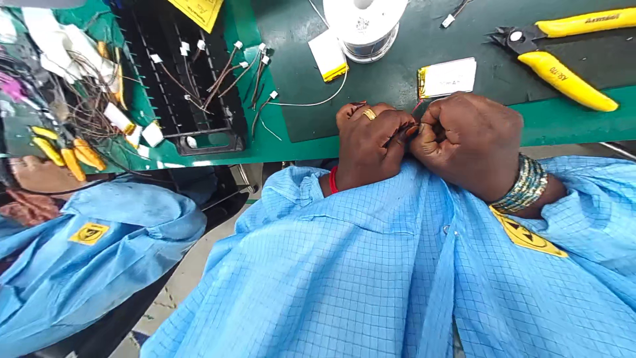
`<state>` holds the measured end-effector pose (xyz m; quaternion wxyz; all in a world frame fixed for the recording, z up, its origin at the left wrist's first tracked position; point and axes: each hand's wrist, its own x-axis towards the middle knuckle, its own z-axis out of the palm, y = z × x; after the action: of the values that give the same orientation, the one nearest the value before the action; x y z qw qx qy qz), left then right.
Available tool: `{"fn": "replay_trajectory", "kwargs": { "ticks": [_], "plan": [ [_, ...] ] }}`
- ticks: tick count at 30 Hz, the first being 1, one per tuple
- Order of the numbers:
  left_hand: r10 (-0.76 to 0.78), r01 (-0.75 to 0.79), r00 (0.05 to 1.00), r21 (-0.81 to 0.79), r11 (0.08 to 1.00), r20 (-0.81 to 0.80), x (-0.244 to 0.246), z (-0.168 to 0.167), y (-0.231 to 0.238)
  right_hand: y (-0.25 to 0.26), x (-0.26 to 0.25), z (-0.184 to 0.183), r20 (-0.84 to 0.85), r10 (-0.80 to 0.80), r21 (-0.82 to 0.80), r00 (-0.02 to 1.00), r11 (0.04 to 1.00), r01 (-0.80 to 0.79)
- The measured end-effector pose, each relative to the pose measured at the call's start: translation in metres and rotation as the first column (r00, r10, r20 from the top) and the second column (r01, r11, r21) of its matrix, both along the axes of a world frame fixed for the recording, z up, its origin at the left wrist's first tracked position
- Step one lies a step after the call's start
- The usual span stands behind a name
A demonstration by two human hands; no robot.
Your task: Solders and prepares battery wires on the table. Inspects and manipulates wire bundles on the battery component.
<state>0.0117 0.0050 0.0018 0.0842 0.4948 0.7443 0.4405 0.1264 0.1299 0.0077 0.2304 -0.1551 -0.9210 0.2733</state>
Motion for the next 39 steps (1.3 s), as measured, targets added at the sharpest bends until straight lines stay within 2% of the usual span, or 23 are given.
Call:
{"fn": "replay_trajectory", "kwargs": {
  "ticks": [10, 16, 23, 34, 39],
  "plan": [
    [0.032, -0.031, 0.996, 0.009, 0.999, -0.089, 0.003, -0.003, 0.002, -0.007, -0.003, -0.006, -0.009, -0.096, 0.104, 0.995, 0.99, 0.097],
    [0.034, -0.034, 0.997, 0.002, 0.999, -0.063, 0.002, -0.003, -0.001, -0.006, -0.004, -0.007, -0.021, -0.156, 0.091, 0.988, 0.983, 0.157],
    [0.038, -0.038, 0.999, -0.005, 0.999, -0.023, 0.003, -0.001, -0.001, 0.001, 0.007, -0.009, -0.185, -0.018, -0.09, 0.983, 0.996, 0.002],
    [0.042, -0.042, 0.999, 0.0, 0.999, -0.009, 0.004, -0.001, 0.0, -0.003, 0.006, -0.008, -0.163, -0.012, 0.013, 0.987, 1.0, 0.014],
    [0.039, -0.039, 0.998, -0.002, 0.999, -0.041, 0.004, -0.002, 0.001, -0.002, 0.004, -0.003, -0.097, -0.004, 0.086, 0.995, 0.996, 0.012]
  ]
}}
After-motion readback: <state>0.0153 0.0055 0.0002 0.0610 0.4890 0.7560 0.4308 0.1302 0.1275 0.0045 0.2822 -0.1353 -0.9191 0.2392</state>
